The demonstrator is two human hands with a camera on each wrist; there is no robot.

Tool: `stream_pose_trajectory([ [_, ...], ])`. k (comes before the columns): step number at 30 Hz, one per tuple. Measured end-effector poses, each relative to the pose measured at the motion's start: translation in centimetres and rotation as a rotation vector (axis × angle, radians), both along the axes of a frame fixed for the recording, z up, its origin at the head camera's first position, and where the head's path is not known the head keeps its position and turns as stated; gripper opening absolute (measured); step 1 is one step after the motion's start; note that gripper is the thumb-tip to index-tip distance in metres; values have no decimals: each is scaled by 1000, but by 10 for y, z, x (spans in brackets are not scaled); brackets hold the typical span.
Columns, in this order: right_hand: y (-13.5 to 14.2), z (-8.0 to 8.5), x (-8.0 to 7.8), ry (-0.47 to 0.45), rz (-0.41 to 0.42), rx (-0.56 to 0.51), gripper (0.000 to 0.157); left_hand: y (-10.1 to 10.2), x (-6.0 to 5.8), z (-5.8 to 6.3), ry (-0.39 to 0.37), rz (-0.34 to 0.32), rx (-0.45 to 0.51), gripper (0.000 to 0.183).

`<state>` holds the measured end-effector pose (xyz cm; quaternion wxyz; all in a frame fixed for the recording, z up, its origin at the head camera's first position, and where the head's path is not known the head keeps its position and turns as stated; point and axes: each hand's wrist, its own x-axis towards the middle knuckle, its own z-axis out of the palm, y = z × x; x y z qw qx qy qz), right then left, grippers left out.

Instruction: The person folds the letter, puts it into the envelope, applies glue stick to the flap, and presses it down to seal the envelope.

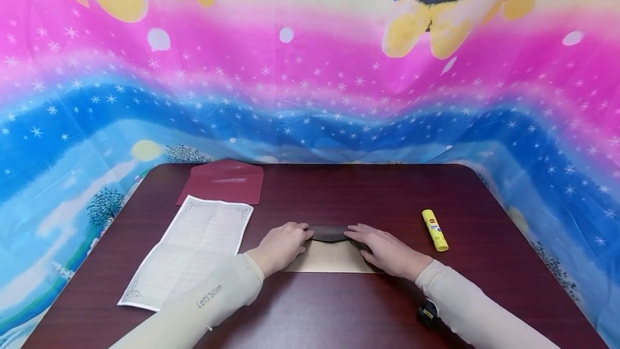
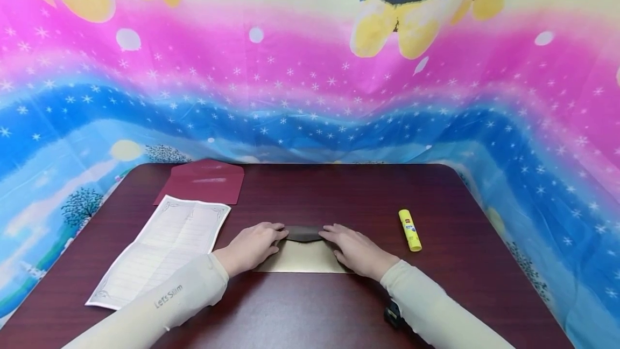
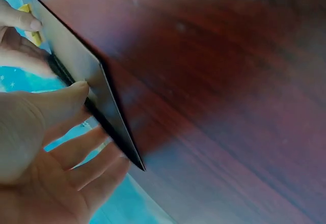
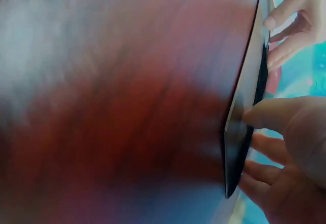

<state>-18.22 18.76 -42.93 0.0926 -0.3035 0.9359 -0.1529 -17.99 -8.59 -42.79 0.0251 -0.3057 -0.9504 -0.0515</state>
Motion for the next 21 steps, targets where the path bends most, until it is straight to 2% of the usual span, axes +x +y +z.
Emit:
stream_pose_trajectory([
  [6, -6, -1, 6, 23, 3, 69, 48, 2, 3, -5, 66, -1, -15, 21],
  [11, -9, 2, 8, 70, 19, 90, 47, 9, 7, -2, 82, 18, -23, 31],
  [16, -8, 3, 7, 76, 31, 100, 48, 29, 10, 3, 5, -21, -34, 59],
  [21, -7, 1, 6, 64, 43, 73, 49, 46, 14, -2, -120, -68, -80, 70],
])
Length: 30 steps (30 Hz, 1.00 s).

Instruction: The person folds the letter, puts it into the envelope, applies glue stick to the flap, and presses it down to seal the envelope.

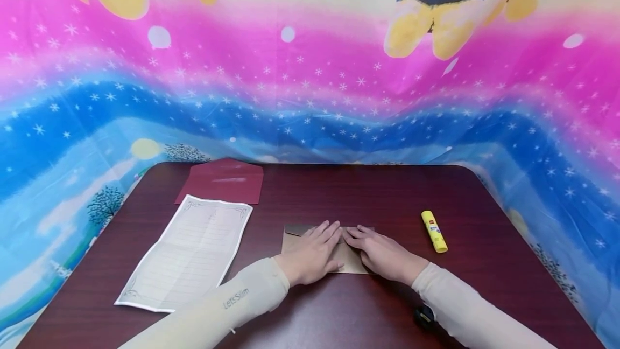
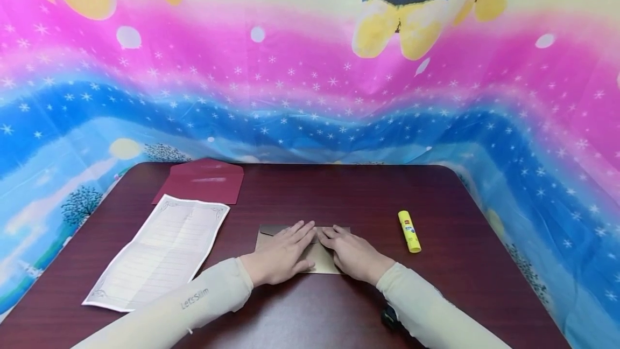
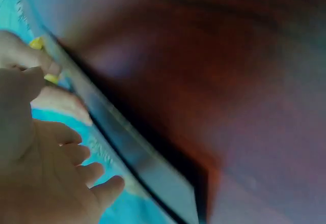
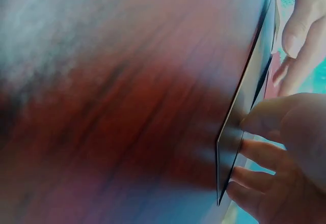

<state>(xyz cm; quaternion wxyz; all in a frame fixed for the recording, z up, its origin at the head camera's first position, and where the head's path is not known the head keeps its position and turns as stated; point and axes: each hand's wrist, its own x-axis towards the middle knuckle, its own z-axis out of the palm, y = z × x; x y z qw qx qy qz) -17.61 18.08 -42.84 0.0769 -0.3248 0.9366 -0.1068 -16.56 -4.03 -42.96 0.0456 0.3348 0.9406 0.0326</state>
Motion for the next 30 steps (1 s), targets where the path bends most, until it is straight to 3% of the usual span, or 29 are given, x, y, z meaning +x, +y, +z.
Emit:
stream_pose_trajectory([
  [8, 0, -1, 0, -82, -43, -20, 50, 1, 1, -6, -92, 16, -57, 75],
  [19, 1, 4, 0, -119, -96, 9, 56, -13, -1, 6, -185, 6, -84, 76],
  [30, 0, 2, -3, -132, -91, 1, 56, -47, 3, 13, -279, 55, 14, 79],
])
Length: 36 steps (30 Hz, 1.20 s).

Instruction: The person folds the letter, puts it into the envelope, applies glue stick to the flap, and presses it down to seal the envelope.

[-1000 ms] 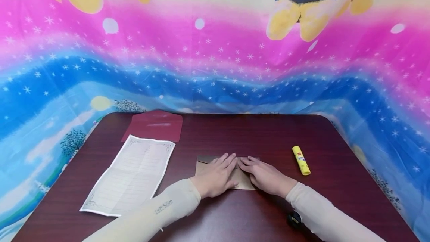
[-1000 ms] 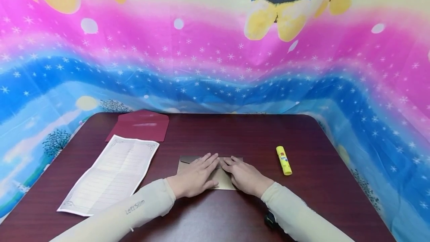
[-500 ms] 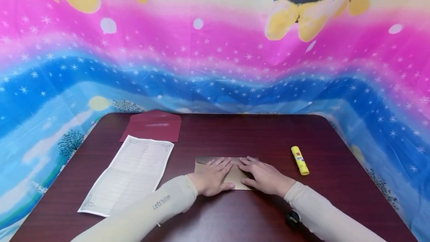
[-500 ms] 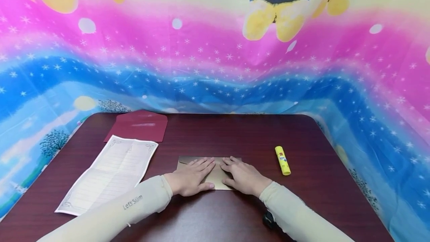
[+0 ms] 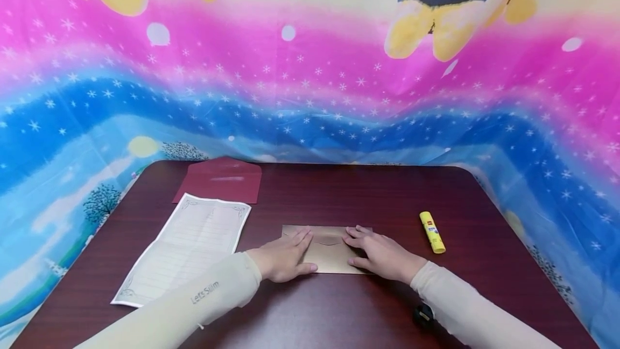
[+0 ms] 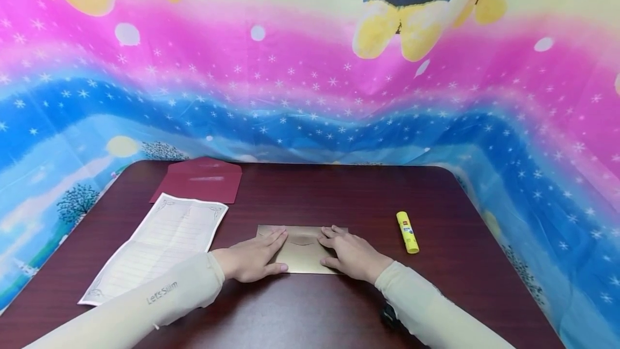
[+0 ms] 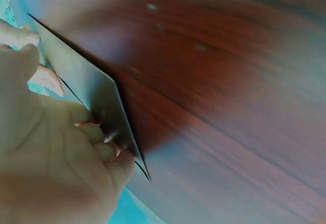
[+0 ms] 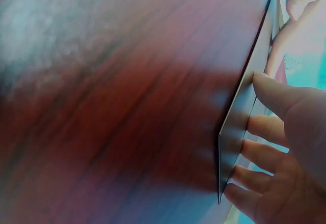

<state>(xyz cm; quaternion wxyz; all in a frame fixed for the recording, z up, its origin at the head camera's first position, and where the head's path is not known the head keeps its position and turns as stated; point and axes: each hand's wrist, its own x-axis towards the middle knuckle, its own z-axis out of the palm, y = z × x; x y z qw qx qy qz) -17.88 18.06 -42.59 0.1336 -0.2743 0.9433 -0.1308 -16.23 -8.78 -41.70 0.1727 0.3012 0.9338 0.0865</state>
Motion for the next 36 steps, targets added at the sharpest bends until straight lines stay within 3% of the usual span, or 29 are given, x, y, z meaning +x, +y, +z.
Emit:
stream_pose_trajectory([
  [7, 2, 1, -1, -12, 28, -17, 57, -17, 4, 0, 63, 0, -52, 71],
  [20, 3, -2, 4, 10, 1, -19, 61, -13, 6, -3, 123, -29, -106, 68],
  [25, -16, 3, 9, 58, -24, -7, 66, -14, 7, -2, 132, -29, -121, 68],
  [32, -57, 1, 14, 54, 131, -82, 83, -16, 6, -2, 134, -27, -134, 68],
  [36, -76, -3, 13, 48, 157, -20, 90, -16, 6, -2, 138, -37, -147, 68],
])
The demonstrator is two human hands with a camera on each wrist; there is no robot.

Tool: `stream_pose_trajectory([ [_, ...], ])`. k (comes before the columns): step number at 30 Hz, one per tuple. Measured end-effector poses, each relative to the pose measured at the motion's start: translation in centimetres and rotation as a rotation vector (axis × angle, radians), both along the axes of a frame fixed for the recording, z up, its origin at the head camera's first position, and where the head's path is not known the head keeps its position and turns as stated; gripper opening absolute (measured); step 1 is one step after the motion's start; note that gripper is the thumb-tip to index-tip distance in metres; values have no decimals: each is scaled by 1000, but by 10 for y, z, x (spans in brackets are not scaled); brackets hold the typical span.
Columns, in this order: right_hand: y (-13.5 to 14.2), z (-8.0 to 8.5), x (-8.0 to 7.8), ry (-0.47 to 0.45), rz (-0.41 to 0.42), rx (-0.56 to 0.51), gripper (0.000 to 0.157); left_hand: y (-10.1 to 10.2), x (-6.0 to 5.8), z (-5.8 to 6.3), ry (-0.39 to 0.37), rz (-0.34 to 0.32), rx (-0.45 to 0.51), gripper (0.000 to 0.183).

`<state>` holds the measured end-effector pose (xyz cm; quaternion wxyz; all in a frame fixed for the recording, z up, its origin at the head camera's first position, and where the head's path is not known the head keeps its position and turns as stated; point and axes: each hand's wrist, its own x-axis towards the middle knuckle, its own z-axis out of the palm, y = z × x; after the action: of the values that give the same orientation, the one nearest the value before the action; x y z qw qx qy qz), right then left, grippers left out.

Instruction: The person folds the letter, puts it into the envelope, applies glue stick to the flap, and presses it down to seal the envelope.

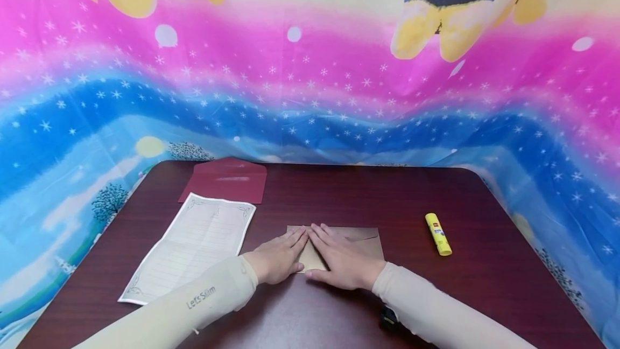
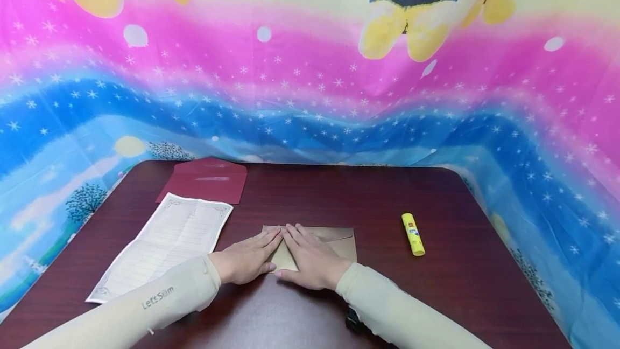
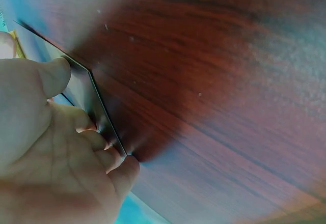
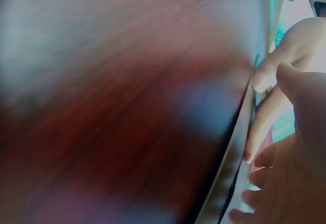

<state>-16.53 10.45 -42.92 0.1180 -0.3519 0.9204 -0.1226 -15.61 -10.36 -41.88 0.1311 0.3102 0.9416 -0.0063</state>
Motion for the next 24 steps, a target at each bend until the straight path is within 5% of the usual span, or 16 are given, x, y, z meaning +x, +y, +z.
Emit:
stream_pose_trajectory([
  [11, -2, -4, 1, 20, 9, 93, 94, 0, -1, -2, -2, 10, -3, 68],
  [24, 20, -3, -7, -29, -3, 116, 81, -1, 1, -2, -94, 130, 54, 70],
])
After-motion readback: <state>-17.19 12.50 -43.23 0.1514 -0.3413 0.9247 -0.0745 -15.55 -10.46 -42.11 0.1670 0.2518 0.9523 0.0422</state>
